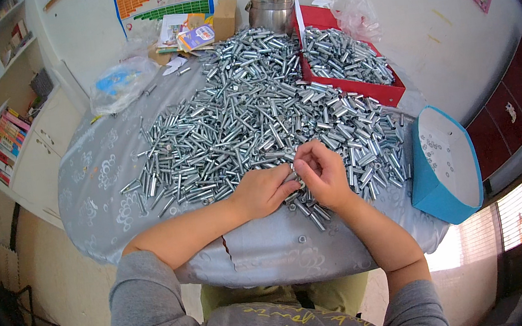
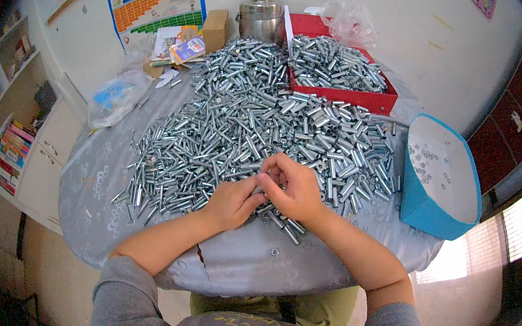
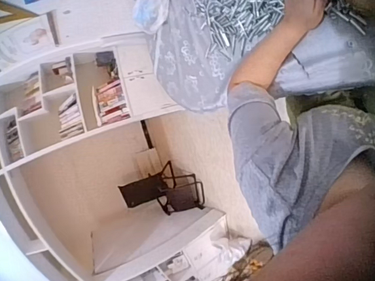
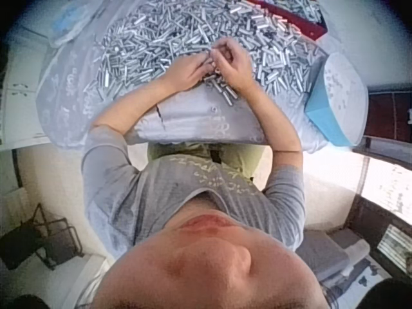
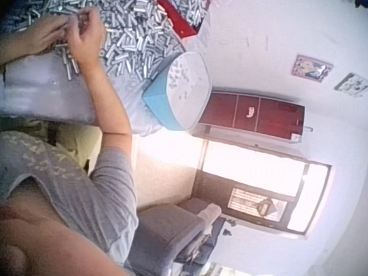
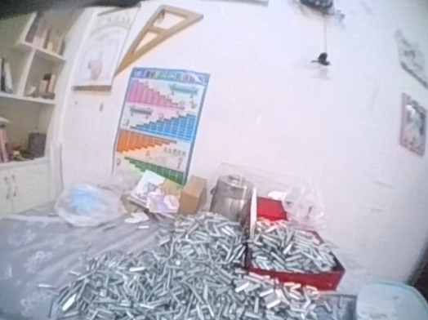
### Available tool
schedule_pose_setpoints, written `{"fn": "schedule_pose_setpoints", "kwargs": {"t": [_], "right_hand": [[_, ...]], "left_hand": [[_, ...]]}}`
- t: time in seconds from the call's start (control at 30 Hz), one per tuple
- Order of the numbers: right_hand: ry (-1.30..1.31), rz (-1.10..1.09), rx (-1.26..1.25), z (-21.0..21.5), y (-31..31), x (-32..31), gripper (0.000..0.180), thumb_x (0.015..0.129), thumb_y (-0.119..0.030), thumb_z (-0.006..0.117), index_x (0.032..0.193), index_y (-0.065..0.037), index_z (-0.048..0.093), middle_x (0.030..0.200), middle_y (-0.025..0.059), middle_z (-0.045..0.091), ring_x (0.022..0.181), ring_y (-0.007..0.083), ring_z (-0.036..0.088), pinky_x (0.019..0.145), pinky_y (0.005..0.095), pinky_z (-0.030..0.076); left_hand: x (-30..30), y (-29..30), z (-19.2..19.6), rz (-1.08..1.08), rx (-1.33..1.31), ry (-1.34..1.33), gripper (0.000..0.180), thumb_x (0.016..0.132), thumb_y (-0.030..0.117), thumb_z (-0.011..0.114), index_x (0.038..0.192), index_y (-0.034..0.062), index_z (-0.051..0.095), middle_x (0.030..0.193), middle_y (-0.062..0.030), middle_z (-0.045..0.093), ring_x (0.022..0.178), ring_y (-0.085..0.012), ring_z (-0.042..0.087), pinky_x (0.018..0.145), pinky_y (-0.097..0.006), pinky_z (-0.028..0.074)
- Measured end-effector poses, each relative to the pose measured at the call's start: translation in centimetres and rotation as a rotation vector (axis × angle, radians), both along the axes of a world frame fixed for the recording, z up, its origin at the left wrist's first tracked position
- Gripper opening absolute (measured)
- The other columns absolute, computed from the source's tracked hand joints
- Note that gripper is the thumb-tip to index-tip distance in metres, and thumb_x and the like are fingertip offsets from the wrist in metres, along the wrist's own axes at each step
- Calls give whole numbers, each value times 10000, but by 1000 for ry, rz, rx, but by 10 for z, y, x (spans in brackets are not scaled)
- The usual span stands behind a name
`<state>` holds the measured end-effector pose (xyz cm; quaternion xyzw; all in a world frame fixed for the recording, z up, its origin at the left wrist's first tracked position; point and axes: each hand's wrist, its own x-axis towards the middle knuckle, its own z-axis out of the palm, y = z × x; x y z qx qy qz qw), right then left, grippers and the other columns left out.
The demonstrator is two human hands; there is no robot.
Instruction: The person sits at a table covered with a large pile of small silver metal pins and washers. They repeatedly pick up a pin and a washer, slide the washer onto the pin, and place the assembled unit into a red box on the right. The person continues this repetitive assembly process throughout the clip.
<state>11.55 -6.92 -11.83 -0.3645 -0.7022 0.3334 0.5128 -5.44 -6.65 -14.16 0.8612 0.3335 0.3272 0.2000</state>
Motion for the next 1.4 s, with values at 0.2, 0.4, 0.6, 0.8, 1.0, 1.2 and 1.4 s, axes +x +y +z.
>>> {"fn": "schedule_pose_setpoints", "kwargs": {"t": [0.2,0.4,0.6,0.8,1.0,1.2,1.4], "right_hand": [[-156,-54,28,3,0,3,139,813,-147,609,771,-21,572,580,50,557,491,91,512,463,225,390],[-114,-28,82,1,0,3,134,824,-143,588,780,-18,568,574,46,546,487,93,499,457,232,379],[-38,23,145,-3,0,6,104,823,-106,553,776,-13,559,576,34,514,474,82,445,447,220,343],[-58,67,207,2,-6,6,101,781,-124,598,774,-29,564,580,38,517,474,100,470,444,240,355],[-170,83,388,10,-6,8,144,724,-167,662,730,-53,573,567,54,504,448,176,474,428,277,359],[-300,-35,393,5,-2,5,190,752,-172,635,629,-43,567,523,90,491,440,243,485,412,322,346],[-379,-69,142,4,-1,4,334,817,-242,575,564,-27,539,486,128,479,418,280,469,411,353,343]], "left_hand": [[0,2,-3,-16,3,-11,302,873,354,507,869,53,482,712,-145,562,632,-363,567,522,-440,427],[-8,6,-7,-51,54,-39,549,777,569,520,871,32,456,677,-140,544,609,-366,552,510,-414,420],[-12,5,-9,-65,144,-107,865,627,728,503,1011,-46,447,673,-116,564,597,-343,562,526,-394,432],[-15,8,-17,-94,348,-132,836,637,708,519,1046,-16,441,638,-89,530,569,-319,547,517,-391,424],[-12,4,-6,-113,342,-125,713,669,691,506,936,32,453,616,-81,500,546,-317,526,493,-392,402],[-10,8,-5,-69,308,-20,671,715,715,416,794,50,453,626,-102,505,568,-336,529,492,-401,401],[-5,10,-7,-62,270,-78,533,836,579,420,792,50,471,650,-122,529,587,-350,535,499,-419,398]]}}
